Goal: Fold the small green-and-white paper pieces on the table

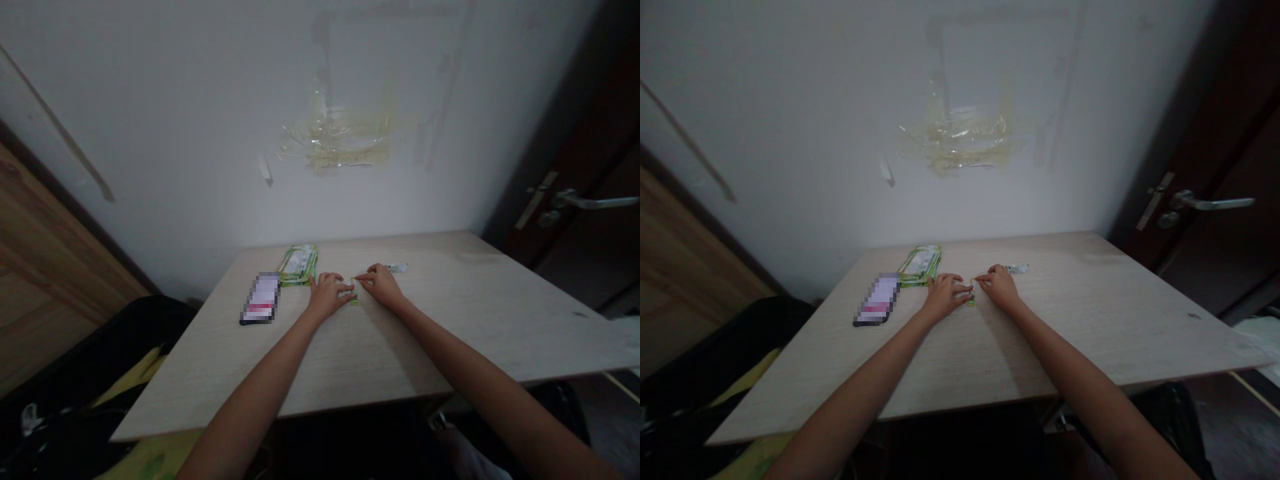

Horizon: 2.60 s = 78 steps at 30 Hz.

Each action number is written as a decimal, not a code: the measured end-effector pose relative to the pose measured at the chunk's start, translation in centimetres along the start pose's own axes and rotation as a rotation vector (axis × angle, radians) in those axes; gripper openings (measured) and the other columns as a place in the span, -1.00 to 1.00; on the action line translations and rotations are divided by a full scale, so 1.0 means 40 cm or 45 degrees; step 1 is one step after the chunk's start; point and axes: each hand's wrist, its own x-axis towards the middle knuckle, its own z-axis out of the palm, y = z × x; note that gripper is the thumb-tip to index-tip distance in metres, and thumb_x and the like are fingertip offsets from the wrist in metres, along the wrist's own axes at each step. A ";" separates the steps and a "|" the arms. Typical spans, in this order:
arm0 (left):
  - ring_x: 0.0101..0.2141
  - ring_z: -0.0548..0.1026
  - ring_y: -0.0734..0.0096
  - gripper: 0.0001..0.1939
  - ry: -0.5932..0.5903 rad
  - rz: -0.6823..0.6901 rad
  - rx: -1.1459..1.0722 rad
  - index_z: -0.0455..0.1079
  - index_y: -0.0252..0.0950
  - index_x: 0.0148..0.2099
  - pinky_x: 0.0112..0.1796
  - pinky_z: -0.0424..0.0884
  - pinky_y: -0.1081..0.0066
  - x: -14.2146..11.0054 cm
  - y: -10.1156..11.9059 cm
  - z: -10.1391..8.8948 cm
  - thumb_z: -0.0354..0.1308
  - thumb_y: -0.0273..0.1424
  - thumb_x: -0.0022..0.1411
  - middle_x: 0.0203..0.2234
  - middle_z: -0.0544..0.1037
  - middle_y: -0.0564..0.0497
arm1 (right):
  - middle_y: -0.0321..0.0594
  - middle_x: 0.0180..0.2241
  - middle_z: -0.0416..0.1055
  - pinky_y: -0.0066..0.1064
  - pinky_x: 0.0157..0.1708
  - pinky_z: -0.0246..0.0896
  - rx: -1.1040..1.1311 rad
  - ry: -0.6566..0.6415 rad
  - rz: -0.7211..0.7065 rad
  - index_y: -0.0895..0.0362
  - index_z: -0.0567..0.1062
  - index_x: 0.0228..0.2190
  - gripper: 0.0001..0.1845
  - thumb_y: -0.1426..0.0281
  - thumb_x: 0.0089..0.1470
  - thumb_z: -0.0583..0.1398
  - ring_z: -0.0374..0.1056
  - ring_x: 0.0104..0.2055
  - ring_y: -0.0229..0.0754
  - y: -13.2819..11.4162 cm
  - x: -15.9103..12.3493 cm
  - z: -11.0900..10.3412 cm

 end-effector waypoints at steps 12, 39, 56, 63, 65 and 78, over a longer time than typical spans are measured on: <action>0.16 0.19 0.07 -0.69 0.024 -0.046 0.030 0.55 0.17 -0.03 0.21 -0.27 -0.30 0.002 0.002 0.008 0.16 0.02 0.23 0.08 0.43 0.01 | -0.08 -0.13 0.41 -0.26 0.07 0.17 0.138 0.022 -0.087 0.05 0.67 -0.25 -0.81 0.28 0.15 0.27 0.31 -0.03 -0.08 -0.003 -0.004 0.001; 0.27 0.11 -0.04 -0.64 0.020 -0.097 0.094 0.51 0.23 0.01 0.20 -0.28 -0.38 -0.001 0.004 0.011 0.05 0.08 0.27 0.17 0.39 -0.02 | -0.07 -0.05 0.39 -0.20 0.12 0.16 0.162 -0.090 -0.113 0.09 0.59 -0.16 -0.67 0.25 0.01 0.35 0.31 0.02 -0.06 -0.001 -0.013 -0.014; 0.27 0.10 -0.02 -0.68 0.003 -0.116 0.098 0.51 0.23 0.00 0.19 -0.26 -0.39 -0.001 0.008 0.005 0.09 0.04 0.27 0.19 0.37 -0.01 | 0.00 0.07 0.33 -0.12 0.15 0.17 0.084 -0.195 -0.262 0.06 0.51 0.02 -0.36 0.09 -0.10 0.38 0.26 0.14 0.03 0.021 -0.024 -0.022; 0.27 0.10 -0.07 -0.68 0.015 -0.115 0.109 0.51 0.25 0.01 0.19 -0.25 -0.40 -0.003 0.010 0.006 0.08 0.03 0.28 0.19 0.37 0.01 | 0.03 0.11 0.31 -0.08 0.17 0.12 0.075 -0.195 -0.258 0.07 0.48 0.06 -0.29 0.08 -0.13 0.39 0.22 0.18 0.07 0.017 -0.034 -0.018; 0.27 0.10 -0.08 -0.68 0.016 -0.113 0.110 0.50 0.25 0.02 0.18 -0.26 -0.41 -0.003 0.010 0.008 0.08 0.04 0.28 0.18 0.38 0.00 | 0.01 0.11 0.31 -0.07 0.17 0.11 0.101 -0.196 -0.242 0.05 0.50 0.04 -0.31 0.08 -0.13 0.40 0.22 0.17 0.06 0.019 -0.034 -0.018; 0.25 0.11 0.00 -0.64 0.013 -0.113 0.107 0.51 0.19 0.03 0.21 -0.22 -0.31 -0.004 0.011 0.005 0.05 0.05 0.29 0.16 0.40 -0.01 | -0.10 -0.01 0.43 -0.16 0.10 0.21 0.299 -0.125 -0.263 -0.02 0.67 -0.24 -0.83 0.30 0.11 0.28 0.35 0.04 -0.06 0.052 -0.020 -0.002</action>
